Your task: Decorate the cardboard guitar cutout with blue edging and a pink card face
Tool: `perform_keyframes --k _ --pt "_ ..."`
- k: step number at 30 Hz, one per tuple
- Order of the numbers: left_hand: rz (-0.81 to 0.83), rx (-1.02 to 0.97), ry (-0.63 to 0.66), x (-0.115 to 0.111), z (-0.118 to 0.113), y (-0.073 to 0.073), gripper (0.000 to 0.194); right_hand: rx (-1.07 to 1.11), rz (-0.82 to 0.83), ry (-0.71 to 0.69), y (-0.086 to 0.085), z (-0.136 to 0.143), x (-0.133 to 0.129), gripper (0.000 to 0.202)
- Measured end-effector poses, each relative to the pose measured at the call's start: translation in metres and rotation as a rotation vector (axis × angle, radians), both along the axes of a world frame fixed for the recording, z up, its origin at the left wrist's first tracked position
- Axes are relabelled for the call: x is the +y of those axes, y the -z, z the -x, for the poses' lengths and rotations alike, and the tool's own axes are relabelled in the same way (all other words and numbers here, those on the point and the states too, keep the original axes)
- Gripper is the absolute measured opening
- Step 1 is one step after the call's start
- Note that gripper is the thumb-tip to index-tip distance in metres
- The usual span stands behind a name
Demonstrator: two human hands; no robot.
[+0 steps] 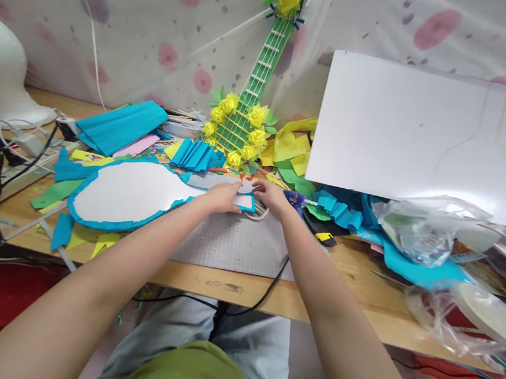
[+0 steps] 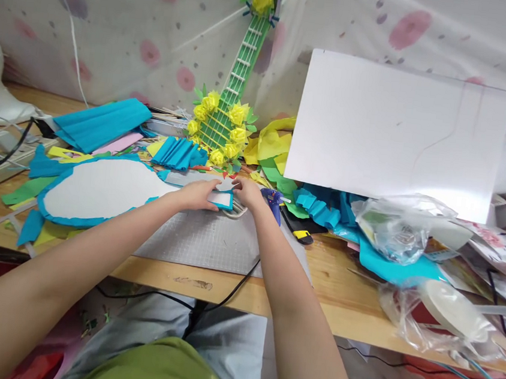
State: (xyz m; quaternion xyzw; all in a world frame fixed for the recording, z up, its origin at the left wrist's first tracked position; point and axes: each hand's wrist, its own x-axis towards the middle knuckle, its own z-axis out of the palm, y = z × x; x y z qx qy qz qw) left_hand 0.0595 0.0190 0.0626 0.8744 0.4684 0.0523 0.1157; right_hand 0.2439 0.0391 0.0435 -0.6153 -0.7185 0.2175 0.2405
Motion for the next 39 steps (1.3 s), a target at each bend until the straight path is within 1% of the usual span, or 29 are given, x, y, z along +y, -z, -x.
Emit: perform_keyframes --k 2,6,11,16,19,22,24,27,31,35,39 --pt "0.009 -0.002 0.008 -0.001 0.002 0.000 0.078 -0.012 0.023 -0.013 0.000 -0.001 0.004 0.022" --pt "0.021 -0.004 0.025 -0.002 0.003 -0.001 0.079 0.042 0.028 0.002 0.000 -0.003 0.002 0.014" --pt "0.017 0.008 0.020 -0.003 0.001 -0.003 0.080 0.078 0.031 0.027 -0.003 -0.004 0.001 0.014" --pt "-0.017 0.026 0.011 -0.004 -0.001 -0.007 0.078 0.045 0.017 0.018 -0.008 -0.005 0.001 0.014" --pt "-0.019 0.085 -0.037 -0.006 -0.004 -0.009 0.073 0.005 0.003 0.021 -0.009 -0.004 -0.003 0.010" --pt "-0.048 0.153 -0.067 -0.010 -0.008 -0.009 0.063 -0.057 -0.016 0.026 -0.010 0.000 -0.013 0.009" --pt "-0.063 0.183 -0.077 -0.013 -0.009 -0.009 0.057 -0.111 -0.038 0.044 -0.010 0.004 -0.021 0.010" --pt "-0.070 0.197 -0.079 -0.017 -0.010 -0.010 0.053 -0.195 -0.088 0.057 -0.009 0.011 -0.033 0.014" --pt "-0.068 0.192 -0.082 -0.019 -0.008 -0.011 0.054 -0.278 -0.155 0.016 -0.002 0.013 -0.044 0.018" --pt "-0.057 0.154 -0.085 -0.017 -0.007 -0.008 0.057 -0.290 -0.227 -0.033 0.008 0.006 -0.053 0.023" --pt "-0.044 0.109 -0.092 -0.013 -0.007 -0.002 0.068 -0.254 -0.279 -0.092 0.017 -0.002 -0.063 0.039"
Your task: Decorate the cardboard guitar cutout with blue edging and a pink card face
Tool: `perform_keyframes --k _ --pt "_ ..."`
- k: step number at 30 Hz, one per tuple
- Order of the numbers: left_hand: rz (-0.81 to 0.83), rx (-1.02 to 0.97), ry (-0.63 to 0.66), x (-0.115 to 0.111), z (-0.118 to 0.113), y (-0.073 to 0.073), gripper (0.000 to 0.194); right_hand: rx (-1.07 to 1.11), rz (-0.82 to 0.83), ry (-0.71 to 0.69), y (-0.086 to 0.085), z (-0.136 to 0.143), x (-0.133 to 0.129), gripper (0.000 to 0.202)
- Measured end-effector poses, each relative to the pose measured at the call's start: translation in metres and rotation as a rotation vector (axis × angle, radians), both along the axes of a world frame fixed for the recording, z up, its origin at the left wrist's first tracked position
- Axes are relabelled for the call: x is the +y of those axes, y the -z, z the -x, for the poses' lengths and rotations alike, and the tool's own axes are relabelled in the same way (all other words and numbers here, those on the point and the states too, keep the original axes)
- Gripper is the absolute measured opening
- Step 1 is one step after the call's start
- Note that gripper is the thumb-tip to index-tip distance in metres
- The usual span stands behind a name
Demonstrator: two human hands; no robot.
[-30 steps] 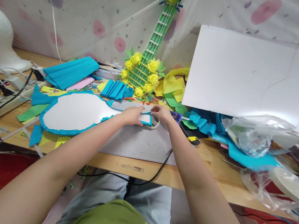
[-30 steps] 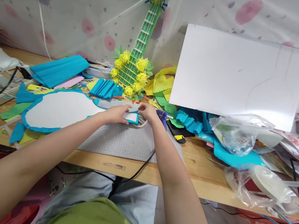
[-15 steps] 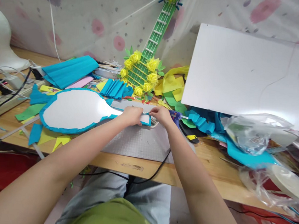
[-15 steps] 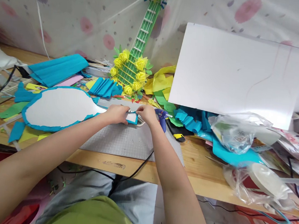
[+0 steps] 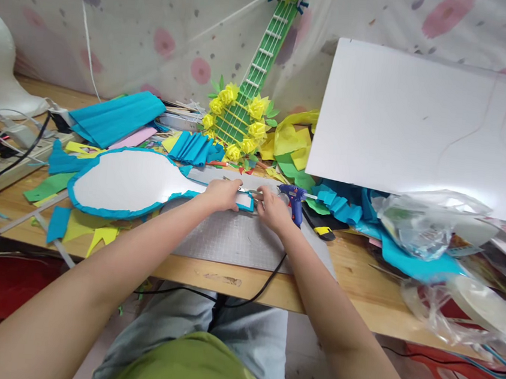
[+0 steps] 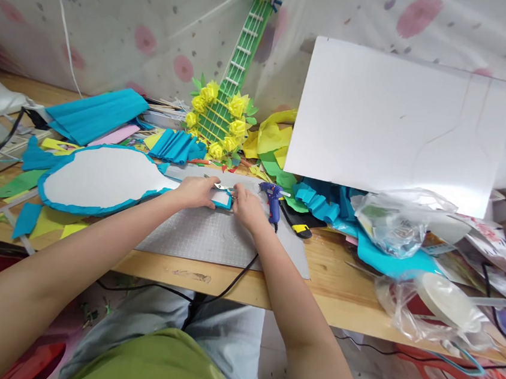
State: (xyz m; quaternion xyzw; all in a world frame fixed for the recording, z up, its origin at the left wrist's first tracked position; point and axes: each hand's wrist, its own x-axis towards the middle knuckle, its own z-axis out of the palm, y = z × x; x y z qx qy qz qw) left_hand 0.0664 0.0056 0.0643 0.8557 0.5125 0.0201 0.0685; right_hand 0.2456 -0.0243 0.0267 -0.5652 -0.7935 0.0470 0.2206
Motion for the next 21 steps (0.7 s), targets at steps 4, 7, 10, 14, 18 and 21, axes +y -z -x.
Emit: perform_keyframes --k 4,7,10,14,18,21 --pt "-0.003 -0.055 0.121 0.0045 -0.0021 0.0041 0.076 -0.075 -0.039 -0.044 0.0054 -0.0030 -0.0058 0.033" --pt "0.028 -0.091 0.238 0.0075 -0.0030 0.0058 0.077 -0.126 -0.052 -0.066 0.0062 -0.0030 -0.0071 0.026" --pt "0.071 -0.082 0.276 0.0078 -0.0018 0.0062 0.071 -0.158 -0.068 -0.094 0.0055 -0.0027 -0.0083 0.024" --pt "0.058 -0.067 0.284 0.0046 0.0008 0.0062 0.063 -0.174 -0.070 -0.131 0.0047 -0.0053 -0.0110 0.025" --pt "0.057 -0.046 0.262 0.0018 0.0003 0.0074 0.058 -0.079 -0.046 -0.115 0.0049 -0.0101 -0.0105 0.030" --pt "0.037 -0.011 0.231 0.0001 -0.0013 0.0089 0.052 0.062 -0.028 -0.041 0.0055 -0.0081 -0.0052 0.039"
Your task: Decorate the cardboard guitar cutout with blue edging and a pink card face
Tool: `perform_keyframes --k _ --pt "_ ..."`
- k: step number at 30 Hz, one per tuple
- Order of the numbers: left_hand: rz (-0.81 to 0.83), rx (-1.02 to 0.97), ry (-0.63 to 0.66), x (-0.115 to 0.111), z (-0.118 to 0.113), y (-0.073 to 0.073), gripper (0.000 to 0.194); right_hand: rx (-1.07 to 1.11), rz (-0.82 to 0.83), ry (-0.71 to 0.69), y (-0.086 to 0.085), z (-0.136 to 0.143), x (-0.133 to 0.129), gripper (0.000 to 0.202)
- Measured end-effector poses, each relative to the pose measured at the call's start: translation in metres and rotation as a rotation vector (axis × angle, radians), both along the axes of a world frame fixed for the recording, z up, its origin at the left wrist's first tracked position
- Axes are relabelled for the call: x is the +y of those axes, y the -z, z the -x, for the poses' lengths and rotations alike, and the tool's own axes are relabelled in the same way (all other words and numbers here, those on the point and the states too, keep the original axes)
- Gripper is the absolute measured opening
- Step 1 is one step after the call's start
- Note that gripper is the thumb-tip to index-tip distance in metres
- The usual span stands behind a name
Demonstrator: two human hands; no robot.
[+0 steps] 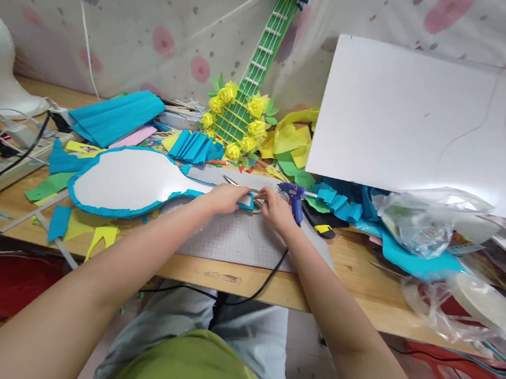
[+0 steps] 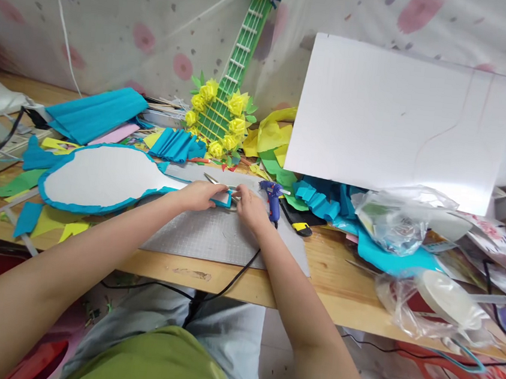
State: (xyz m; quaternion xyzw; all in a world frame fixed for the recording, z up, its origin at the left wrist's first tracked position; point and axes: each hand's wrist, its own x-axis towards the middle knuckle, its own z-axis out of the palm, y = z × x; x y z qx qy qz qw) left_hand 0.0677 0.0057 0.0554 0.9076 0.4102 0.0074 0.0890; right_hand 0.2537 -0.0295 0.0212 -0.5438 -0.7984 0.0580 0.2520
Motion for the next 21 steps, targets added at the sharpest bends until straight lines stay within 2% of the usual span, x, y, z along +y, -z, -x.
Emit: perform_keyframes --k 5,11,17,21 --pt "-0.053 -0.011 0.009 -0.004 -0.001 0.002 0.051 0.054 0.045 0.053 0.006 0.014 0.010 0.051" --pt "-0.054 -0.136 0.012 -0.004 0.004 0.003 0.067 0.011 0.036 0.016 0.016 0.021 0.001 0.052" --pt "-0.137 -0.240 0.048 0.000 0.010 0.002 0.077 -0.025 0.030 -0.023 0.017 0.021 -0.005 0.046" --pt "-0.061 -0.142 -0.053 -0.004 0.010 0.004 0.078 -0.022 0.016 -0.041 0.015 0.019 -0.008 0.043"
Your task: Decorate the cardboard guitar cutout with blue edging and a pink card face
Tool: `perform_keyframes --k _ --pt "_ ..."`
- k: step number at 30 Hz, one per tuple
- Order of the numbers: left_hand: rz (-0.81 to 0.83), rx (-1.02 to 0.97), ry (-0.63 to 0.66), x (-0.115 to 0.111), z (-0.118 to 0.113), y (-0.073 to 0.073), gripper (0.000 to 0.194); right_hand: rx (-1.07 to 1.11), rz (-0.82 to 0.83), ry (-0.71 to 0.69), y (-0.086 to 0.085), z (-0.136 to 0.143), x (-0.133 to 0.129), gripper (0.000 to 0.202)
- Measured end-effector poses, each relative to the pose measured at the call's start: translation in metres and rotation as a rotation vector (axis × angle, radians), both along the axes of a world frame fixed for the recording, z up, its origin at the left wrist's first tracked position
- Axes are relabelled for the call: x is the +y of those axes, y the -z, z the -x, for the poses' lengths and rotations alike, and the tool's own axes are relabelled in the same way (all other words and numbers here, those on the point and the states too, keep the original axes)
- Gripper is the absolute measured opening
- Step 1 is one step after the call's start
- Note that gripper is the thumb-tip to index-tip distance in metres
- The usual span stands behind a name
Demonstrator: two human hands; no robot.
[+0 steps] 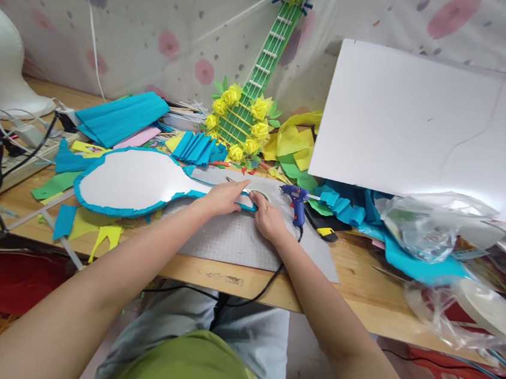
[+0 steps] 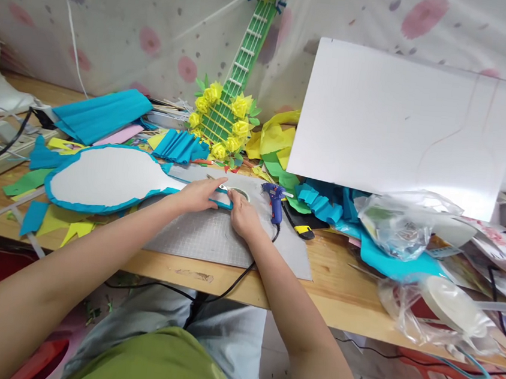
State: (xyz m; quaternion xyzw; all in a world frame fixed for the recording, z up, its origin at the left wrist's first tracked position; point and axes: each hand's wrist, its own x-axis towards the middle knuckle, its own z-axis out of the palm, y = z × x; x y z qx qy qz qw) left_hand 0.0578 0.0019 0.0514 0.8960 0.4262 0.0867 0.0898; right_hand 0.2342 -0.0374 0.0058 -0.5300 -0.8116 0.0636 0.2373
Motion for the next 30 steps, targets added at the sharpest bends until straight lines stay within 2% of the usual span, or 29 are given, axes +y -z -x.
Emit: perform_keyframes --k 4,9,14,18,21,24,27,30 --pt "0.034 0.135 -0.111 -0.007 -0.004 -0.001 0.069 0.032 0.045 -0.010 -0.007 -0.003 -0.002 0.045" --pt "0.006 0.170 -0.146 -0.013 -0.007 -0.004 0.056 0.129 0.112 0.053 -0.019 0.002 0.005 0.056" --pt "0.000 0.150 -0.149 -0.015 -0.006 -0.004 0.047 0.004 0.087 0.102 -0.016 0.022 0.010 0.059" --pt "-0.011 0.100 -0.159 -0.013 -0.005 -0.002 0.051 -0.108 0.014 0.088 -0.008 0.034 0.005 0.055" --pt "-0.030 0.033 -0.154 -0.010 -0.003 0.000 0.064 -0.105 -0.002 0.066 -0.007 0.034 0.000 0.056" --pt "-0.120 -0.049 -0.098 -0.006 0.000 0.003 0.073 -0.085 0.013 0.044 -0.010 0.031 0.000 0.057" --pt "-0.138 -0.068 -0.037 -0.003 0.002 0.007 0.072 -0.096 -0.008 0.000 -0.011 0.028 0.000 0.056" --pt "-0.052 0.006 -0.057 -0.005 0.001 0.008 0.068 -0.127 -0.020 -0.026 -0.011 0.027 -0.001 0.055"
